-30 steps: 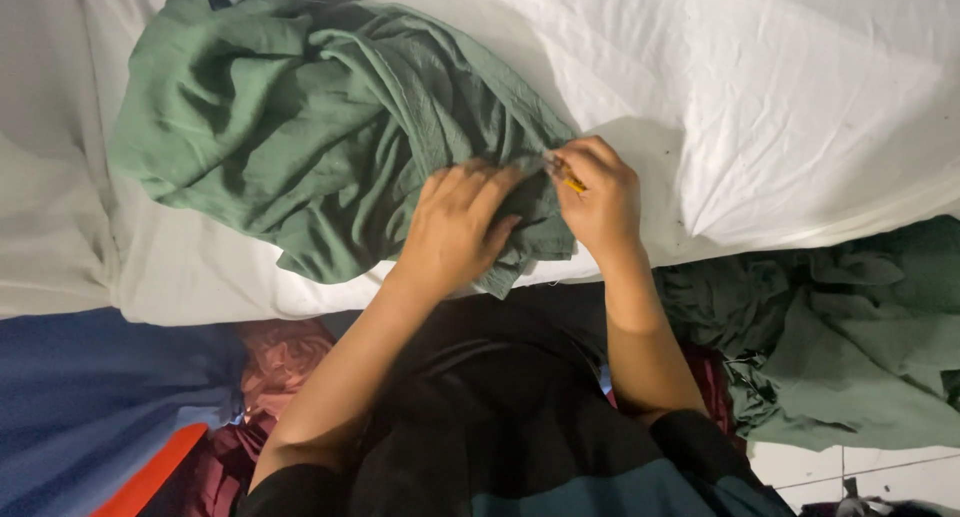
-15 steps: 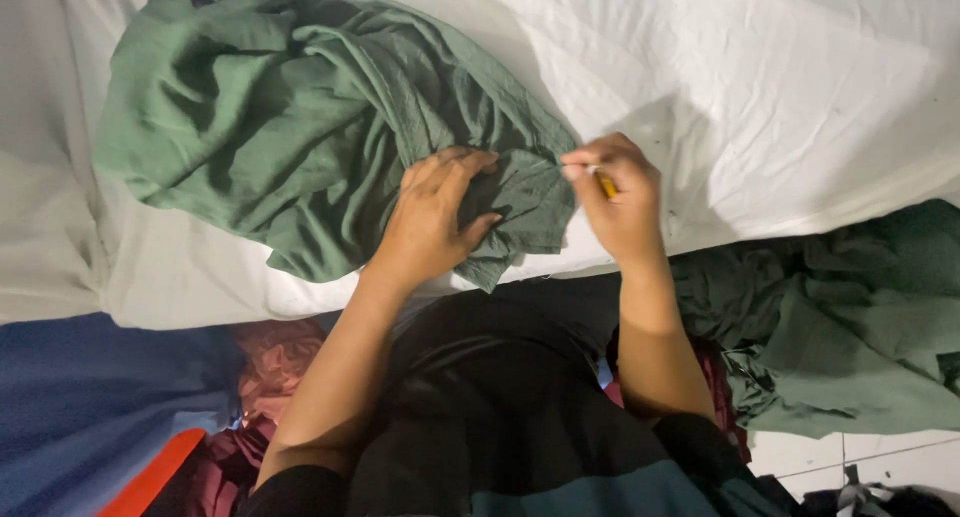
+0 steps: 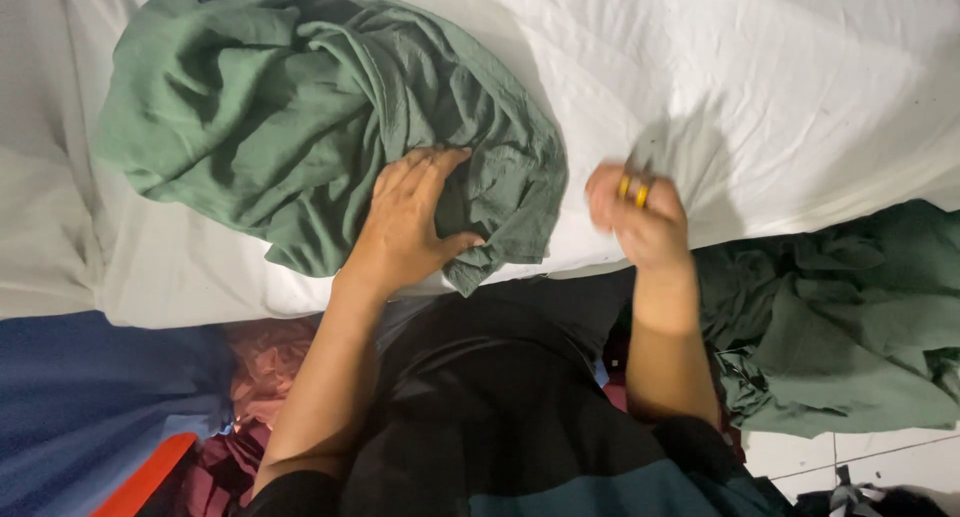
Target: The person lays a green shirt on a white bedsheet and uses yellow-handled scissors to cut a small section of the fabric near the hem.
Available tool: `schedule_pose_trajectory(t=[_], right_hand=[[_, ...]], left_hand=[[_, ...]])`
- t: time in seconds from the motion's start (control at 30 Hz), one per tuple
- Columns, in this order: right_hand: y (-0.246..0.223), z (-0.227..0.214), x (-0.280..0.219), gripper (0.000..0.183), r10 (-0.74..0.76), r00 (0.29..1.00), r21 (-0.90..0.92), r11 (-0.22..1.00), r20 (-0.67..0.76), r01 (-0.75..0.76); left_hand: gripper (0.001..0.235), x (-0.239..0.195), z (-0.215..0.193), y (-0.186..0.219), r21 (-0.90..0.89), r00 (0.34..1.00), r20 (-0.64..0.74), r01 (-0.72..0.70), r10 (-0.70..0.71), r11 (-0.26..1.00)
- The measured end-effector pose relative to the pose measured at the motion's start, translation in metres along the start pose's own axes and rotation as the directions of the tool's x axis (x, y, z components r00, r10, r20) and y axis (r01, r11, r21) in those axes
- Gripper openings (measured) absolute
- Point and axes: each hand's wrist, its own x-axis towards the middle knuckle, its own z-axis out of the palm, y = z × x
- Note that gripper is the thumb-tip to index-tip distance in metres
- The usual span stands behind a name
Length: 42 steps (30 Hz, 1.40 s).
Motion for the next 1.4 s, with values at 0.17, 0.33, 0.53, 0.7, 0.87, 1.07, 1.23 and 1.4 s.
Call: schedule_pose_trajectory(t=[0.17, 0.33, 0.53, 0.7, 0.87, 1.07, 1.23, 1.4], right_hand=[[-0.015, 0.004, -0.019, 0.022, 0.122, 0.862, -0.253, 0.968, 0.492, 0.007], [-0.005, 0.039, 0.022, 0.008, -0.161, 0.986, -0.716, 0.684, 0.04, 0.141], [0.046, 0.032, 0.056, 0.025, -0.169, 0.985, -0.98, 0.201, -0.023, 0.011], [0.036, 0.033, 0.053, 0.008, -0.257, 0.947, -0.845, 0.535, -0.191, -0.025], [0.008, 0.021, 0.024, 0.005, 0.061, 0.966, -0.215, 0.97, -0.251, -0.116], [-0.05, 0.028, -0.002, 0.026, 0.209, 0.884, -0.276, 0.957, 0.418, -0.096], [-0.034, 0.036, -0.005, 0.004, 0.116, 0.931, -0.47, 0.88, 0.345, 0.065], [-0.007, 0.066, 0.002, 0.012, -0.075, 0.953, -0.499, 0.839, 0.292, 0.219]], left_hand=[[0.103, 0.001, -0.007, -0.001, -0.063, 1.0, 0.02, -0.022, 0.024, 0.998], [0.089, 0.0, -0.001, -0.004, 0.0, 0.995, -0.007, -0.095, 0.095, 0.996], [0.083, -0.001, 0.002, -0.005, 0.0, 0.991, -0.051, -0.123, 0.123, 0.992], [0.084, -0.001, 0.005, -0.004, 0.019, 0.997, -0.046, -0.061, 0.062, 0.998], [0.093, 0.007, -0.005, -0.013, 0.027, 0.998, -0.038, -0.043, 0.044, 0.999], [0.094, 0.002, -0.019, -0.021, -0.079, 0.991, -0.058, -0.128, 0.124, 0.989], [0.071, -0.007, -0.018, -0.026, -0.108, 0.976, -0.093, -0.205, 0.196, 0.973], [0.056, -0.015, -0.022, -0.018, -0.114, 0.979, -0.124, -0.174, 0.159, 0.978]])
